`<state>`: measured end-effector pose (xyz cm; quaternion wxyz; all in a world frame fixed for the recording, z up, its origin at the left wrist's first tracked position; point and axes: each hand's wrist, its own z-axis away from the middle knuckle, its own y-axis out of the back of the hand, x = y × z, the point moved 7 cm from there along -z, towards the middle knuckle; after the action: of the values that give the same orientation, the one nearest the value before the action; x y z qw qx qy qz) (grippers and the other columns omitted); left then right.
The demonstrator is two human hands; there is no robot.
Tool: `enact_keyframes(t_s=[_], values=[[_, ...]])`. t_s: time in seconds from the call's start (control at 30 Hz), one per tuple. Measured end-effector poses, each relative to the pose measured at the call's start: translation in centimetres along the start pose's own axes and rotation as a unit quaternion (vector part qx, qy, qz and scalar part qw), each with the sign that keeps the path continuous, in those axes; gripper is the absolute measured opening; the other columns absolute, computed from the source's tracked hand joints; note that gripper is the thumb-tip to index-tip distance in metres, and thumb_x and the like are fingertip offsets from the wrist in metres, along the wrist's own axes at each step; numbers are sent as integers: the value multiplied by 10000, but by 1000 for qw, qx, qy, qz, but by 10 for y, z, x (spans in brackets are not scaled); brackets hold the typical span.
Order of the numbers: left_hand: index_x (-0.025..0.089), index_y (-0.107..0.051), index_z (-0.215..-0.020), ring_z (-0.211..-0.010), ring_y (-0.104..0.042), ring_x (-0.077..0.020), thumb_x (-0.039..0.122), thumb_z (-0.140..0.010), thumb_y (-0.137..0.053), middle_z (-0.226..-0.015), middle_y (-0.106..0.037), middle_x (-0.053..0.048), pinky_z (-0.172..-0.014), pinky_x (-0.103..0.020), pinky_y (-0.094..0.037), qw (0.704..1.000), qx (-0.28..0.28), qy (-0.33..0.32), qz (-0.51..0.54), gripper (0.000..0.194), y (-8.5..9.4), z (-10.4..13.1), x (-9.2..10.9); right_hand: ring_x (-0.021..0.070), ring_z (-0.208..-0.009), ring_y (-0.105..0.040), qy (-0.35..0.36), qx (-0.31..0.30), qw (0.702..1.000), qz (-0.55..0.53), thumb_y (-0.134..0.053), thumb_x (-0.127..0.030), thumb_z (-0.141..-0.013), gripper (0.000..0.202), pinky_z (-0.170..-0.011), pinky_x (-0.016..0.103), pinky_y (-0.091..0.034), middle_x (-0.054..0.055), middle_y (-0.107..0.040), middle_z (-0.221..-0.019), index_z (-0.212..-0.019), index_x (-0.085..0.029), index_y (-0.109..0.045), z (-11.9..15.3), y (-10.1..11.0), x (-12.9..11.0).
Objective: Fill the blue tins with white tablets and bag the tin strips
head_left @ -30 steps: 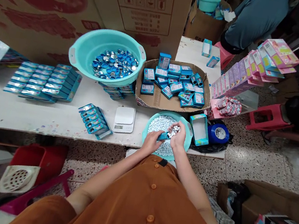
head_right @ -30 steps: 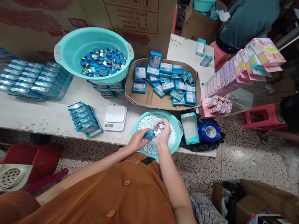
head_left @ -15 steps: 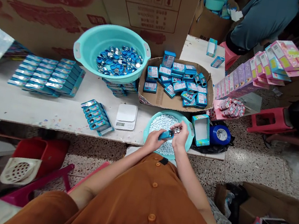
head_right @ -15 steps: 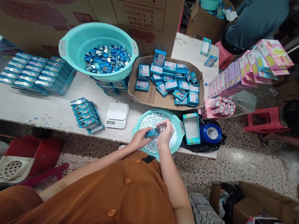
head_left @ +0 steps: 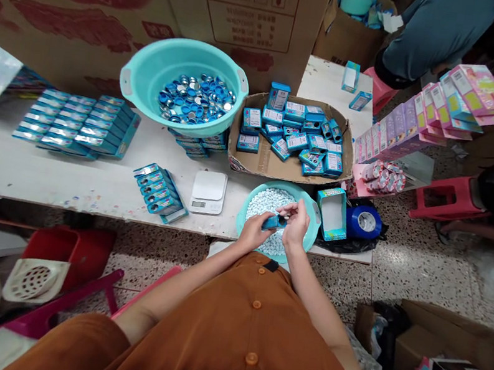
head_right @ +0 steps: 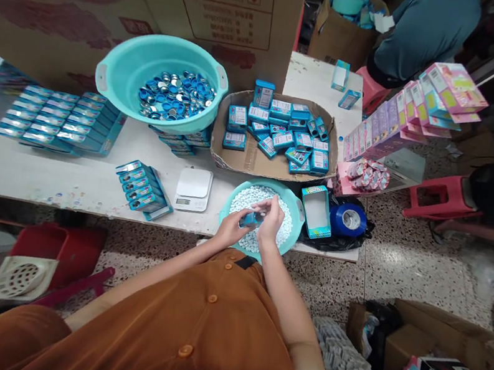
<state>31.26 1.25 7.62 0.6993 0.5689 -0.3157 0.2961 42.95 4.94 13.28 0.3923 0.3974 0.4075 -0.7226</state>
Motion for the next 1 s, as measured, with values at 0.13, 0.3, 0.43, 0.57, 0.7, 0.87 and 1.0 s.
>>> enact_keyframes(t_s=[0.13,0.3,0.43,0.57,0.7,0.87,1.0], values=[[270,-564,-1128,-981,-619,-229,295,-742,-648,-1090,-665,-18,-829,-329,-473,1000,6,5,27,396,-2,0,1,147,-599,-613,31,-18,999,3,-401,-533,-864,479,-636,291,-469,22,-623,-589,-614,-180,-607,7,-3,-2],[254,-556,-1116,-971,-617,-235,257,-735,-639,-1059,-665,-29,-843,-350,-465,999,3,-14,40,390,1,0,9,155,-688,-624,66,-7,998,14,-364,-549,-874,498,-741,311,-487,33,-635,-663,-637,-190,-614,8,0,-9],[259,-523,-1080,-976,-615,-212,231,-747,-611,-1066,-649,-11,-833,-326,-465,995,-1,8,103,346,6,5,6,150,-718,-600,113,59,991,27,-339,-552,-871,478,-759,301,-477,26,-621,-689,-674,-203,-597,-20,36,-11],[239,-485,-1043,-1012,-599,-195,208,-739,-612,-1111,-630,-25,-853,-308,-454,985,35,33,168,331,13,14,-6,160,-752,-571,96,45,979,174,-455,-487,-816,341,-776,299,-455,13,-624,-732,-688,-205,-597,-59,81,24],[226,-477,-1015,-865,-602,-160,241,-734,-628,-969,-628,-3,-760,-265,-451,979,76,92,165,320,20,23,-26,203,-939,-559,-23,-42,955,293,-562,-385,-729,199,-937,349,-396,43,-671,-858,-689,-202,-629,-79,104,94],[217,-472,-977,-789,-569,-130,253,-729,-640,-866,-583,21,-722,-234,-434,973,124,115,159,302,34,37,-38,170,-946,-590,-83,-20,976,202,-534,-373,-748,199,-934,342,-431,52,-671,-879,-740,-194,-620,-81,103,140],[222,-469,-961,-772,-549,-123,255,-725,-647,-857,-563,28,-722,-232,-428,970,145,117,153,298,41,43,-43,168,-791,-639,-143,-15,984,105,-438,-364,-807,252,-793,348,-515,56,-654,-744,-757,-179,-602,-79,90,151]])
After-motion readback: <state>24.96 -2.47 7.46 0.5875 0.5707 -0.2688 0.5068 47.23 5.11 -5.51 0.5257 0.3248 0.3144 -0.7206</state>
